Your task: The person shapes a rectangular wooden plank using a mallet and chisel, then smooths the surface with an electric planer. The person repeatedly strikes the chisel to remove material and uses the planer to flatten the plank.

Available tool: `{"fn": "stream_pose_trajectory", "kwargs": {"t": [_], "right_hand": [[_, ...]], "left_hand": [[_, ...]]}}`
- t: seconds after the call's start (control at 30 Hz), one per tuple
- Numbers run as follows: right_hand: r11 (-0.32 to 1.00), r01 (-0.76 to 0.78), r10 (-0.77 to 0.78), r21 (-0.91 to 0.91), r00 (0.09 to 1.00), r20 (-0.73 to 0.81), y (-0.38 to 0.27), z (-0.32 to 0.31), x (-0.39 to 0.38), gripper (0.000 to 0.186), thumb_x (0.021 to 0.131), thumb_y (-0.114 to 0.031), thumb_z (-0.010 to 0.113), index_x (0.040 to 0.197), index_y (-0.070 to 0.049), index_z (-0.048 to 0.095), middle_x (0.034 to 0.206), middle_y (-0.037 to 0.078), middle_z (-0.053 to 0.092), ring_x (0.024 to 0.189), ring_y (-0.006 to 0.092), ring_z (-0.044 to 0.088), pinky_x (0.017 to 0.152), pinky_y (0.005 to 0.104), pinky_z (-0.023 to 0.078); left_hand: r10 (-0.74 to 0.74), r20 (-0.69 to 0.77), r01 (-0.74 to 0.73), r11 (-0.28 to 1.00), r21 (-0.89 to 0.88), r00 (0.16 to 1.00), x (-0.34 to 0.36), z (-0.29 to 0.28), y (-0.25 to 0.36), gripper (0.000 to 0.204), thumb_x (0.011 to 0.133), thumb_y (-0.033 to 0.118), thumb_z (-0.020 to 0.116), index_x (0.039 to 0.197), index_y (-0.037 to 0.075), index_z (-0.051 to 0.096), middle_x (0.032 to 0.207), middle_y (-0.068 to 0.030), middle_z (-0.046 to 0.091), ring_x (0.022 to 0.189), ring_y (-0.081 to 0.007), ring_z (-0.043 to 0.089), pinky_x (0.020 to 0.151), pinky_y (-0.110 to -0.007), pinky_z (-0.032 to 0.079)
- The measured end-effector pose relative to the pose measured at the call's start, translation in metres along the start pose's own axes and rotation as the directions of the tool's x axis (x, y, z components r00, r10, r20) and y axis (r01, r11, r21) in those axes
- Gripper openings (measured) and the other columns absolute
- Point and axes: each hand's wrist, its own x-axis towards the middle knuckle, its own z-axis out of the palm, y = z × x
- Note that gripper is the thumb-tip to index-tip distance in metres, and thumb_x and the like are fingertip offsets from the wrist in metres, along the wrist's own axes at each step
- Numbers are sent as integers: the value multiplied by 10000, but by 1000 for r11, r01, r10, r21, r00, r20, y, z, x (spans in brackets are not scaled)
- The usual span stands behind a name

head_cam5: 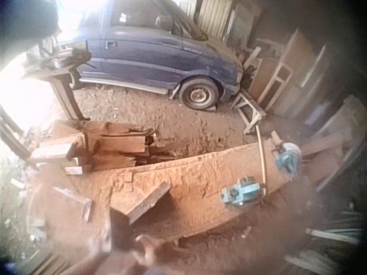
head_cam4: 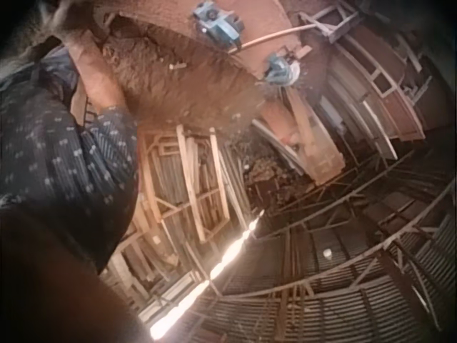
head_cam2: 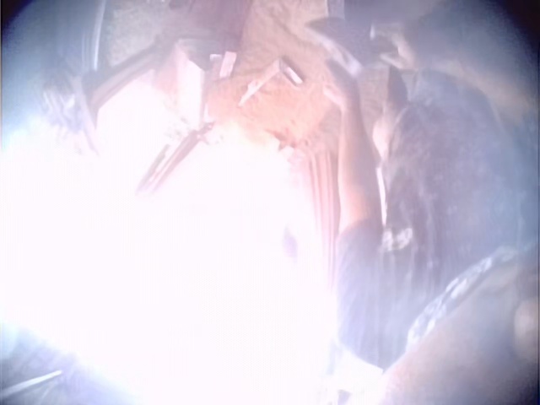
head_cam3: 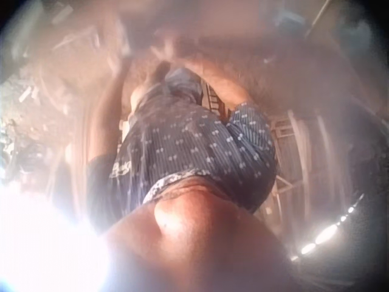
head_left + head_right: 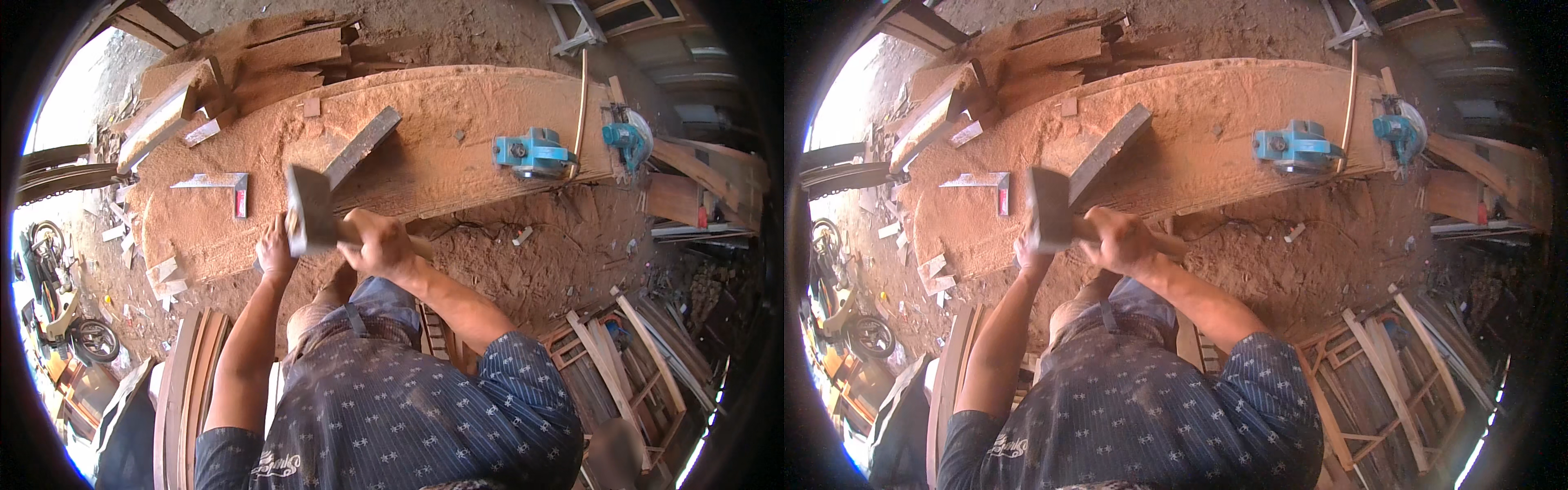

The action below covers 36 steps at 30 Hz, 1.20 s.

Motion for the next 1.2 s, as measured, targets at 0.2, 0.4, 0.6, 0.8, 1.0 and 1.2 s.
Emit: {"fn": "stream_pose_trajectory", "kwargs": {"t": [0.2, 0.4, 0.6, 0.8, 1.0, 1.2], "right_hand": [[807, -529, 586, -261, 770, 253, 80, 26, -28, 253, 893, -265, 721, 925, -32, 627, 719, 120, 658, 581, 294, 657, 575, 433, 558], [938, -338, 345, -83, 934, 92, 23, 18, -27, 289, 836, -261, 768, 968, -31, 653, 827, 185, 701, 762, 372, 717, 665, 456, 582], [966, 250, -255, 63, 963, 89, 4, 8, 2, 308, 690, -207, 811, 895, -87, 615, 740, 109, 623, 712, 336, 674, 642, 423, 554], [813, -561, 553, -156, 828, -94, 83, 6, -28, 341, 896, -324, 727, 937, 9, 668, 760, 213, 698, 703, 381, 711, 626, 490, 568], [990, -142, 142, -6, 988, 57, 24, 24, -19, 296, 841, -231, 756, 1006, -7, 654, 758, 198, 706, 672, 348, 711, 598, 462, 576], [798, -585, 598, -143, 798, 74, 69, 29, -39, 400, 881, -364, 711, 993, 20, 698, 881, 243, 724, 865, 418, 721, 808, 518, 568]], "left_hand": [[-130, 93, 133, 991, -25, 987, 12, -22, 27, 521, 826, 384, 771, 1230, 102, 603, 1093, -129, 702, 1016, -359, 689, 827, -492, 556], [-107, 55, 108, 994, -14, 993, -8, -14, 18, 591, 811, 399, 790, 1293, 123, 586, 1165, -122, 691, 1067, -348, 676, 843, -495, 551], [11, -8, -9, 984, 179, 1000, -10, 40, -39, 540, 847, 380, 708, 1265, 66, 576, 1058, -134, 709, 903, -357, 703, 719, -452, 544], [-88, -37, 87, 996, -35, 995, 9, -1, 18, 633, 829, 501, 723, 1308, 122, 559, 1191, -145, 690, 1055, -397, 680, 822, -549, 540], [70, -88, -45, 964, 260, 994, -6, 37, -35, 602, 831, 463, 693, 1322, 135, 574, 1197, -154, 693, 942, -393, 689, 811, -508, 532], [-175, 134, 157, 979, 131, 976, 17, -14, 22, 557, 873, 498, 686, 1267, 127, 555, 1114, -189, 712, 925, -457, 695, 762, -582, 526]]}}
